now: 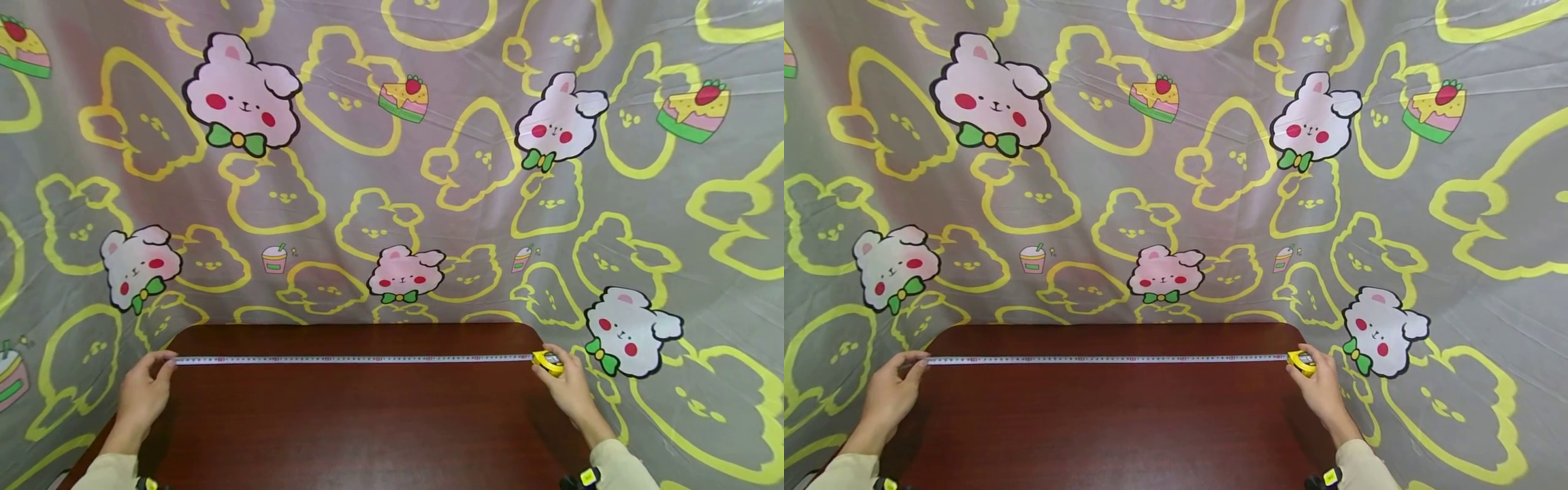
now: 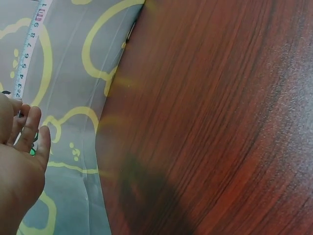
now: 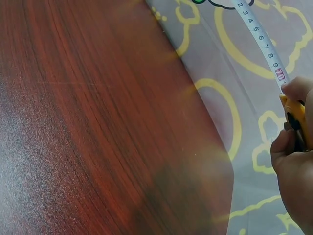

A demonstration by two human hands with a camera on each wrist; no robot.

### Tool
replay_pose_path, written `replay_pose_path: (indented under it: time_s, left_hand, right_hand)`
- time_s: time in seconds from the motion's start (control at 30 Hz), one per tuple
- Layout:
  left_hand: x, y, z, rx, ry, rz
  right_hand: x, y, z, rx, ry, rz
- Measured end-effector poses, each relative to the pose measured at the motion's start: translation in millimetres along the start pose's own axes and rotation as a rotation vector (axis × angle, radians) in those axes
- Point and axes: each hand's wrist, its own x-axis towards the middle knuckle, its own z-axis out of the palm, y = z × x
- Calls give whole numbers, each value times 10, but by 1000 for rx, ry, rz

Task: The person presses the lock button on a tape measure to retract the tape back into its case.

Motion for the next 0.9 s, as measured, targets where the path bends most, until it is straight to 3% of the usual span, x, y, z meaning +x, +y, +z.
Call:
replay_pose_path:
  time_s: [0.17,0.5,0.9]
  left_hand:
    - [9,-16,-12,-5,-23,-1]
    - [2,-35,-7,18,-32,62]
    - [-9,-38,42,7,-17,165]
  right_hand:
    - [-8,10,-5,14,-31,-7]
    - [0,-51,23,23,-88,28]
    - [-5,-38,70,-3,-78,18]
